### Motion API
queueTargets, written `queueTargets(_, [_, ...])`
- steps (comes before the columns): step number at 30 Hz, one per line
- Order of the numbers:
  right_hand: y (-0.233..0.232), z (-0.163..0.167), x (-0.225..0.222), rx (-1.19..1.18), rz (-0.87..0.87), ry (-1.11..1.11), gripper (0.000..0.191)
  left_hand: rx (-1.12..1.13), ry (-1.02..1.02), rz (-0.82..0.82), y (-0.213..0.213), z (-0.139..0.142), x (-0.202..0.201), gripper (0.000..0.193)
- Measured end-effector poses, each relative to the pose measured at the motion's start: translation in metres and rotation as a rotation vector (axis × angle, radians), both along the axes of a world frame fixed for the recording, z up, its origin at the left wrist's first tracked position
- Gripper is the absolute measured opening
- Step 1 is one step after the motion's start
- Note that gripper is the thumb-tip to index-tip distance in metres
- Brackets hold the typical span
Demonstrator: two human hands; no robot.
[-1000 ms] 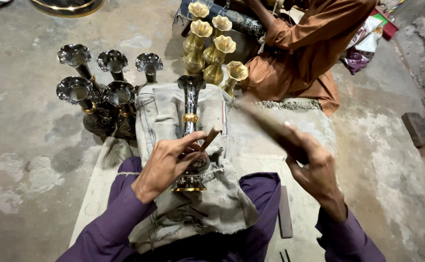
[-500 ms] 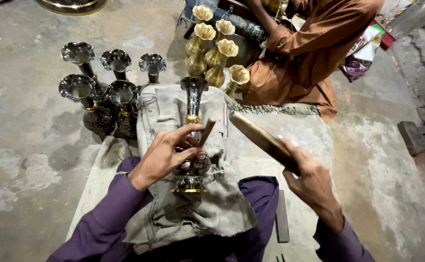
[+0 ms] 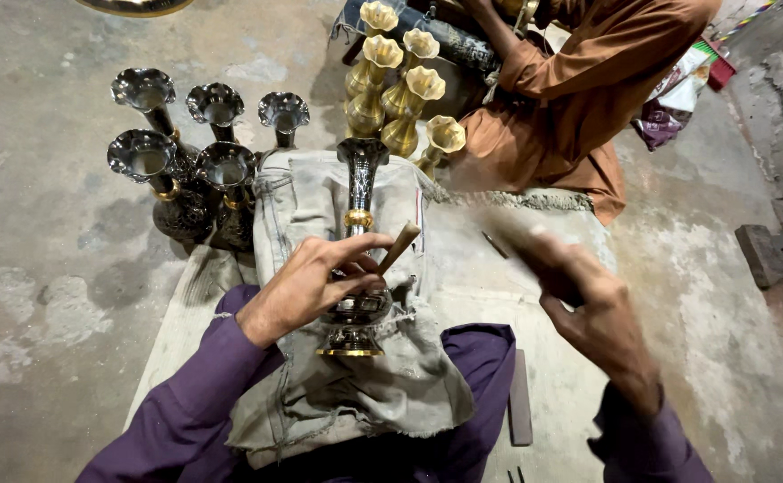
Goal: The person sits on the floor holding a small steel punch against an engraved brass vase resting on a cloth pad, and repeatedly strikes the punch with a wooden mallet to chase or emboss the decorative pattern, rotating the vase as they work around it.
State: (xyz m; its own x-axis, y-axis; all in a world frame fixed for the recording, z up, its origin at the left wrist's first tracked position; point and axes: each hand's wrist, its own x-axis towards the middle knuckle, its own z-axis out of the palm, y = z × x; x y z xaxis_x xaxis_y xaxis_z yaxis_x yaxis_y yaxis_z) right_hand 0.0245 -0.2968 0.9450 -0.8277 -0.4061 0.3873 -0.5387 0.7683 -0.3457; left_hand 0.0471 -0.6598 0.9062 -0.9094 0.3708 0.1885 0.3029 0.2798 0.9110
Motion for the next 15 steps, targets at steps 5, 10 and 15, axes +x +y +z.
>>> queueTargets(5, [-0.018,0.017,0.002,-0.115,0.001,-0.102,0.066,-0.037,0.051,0.102,0.000,-0.003,0.009,0.049])
queueTargets(10, [-0.030,0.027,0.002,0.121,0.035,-0.007,0.072,0.036,0.054,0.108,0.003,-0.008,0.011,0.046])
queueTargets(15, [-0.032,0.031,-0.004,0.296,-0.023,-0.090,0.071,0.090,0.043,0.125,0.002,-0.012,0.018,0.048])
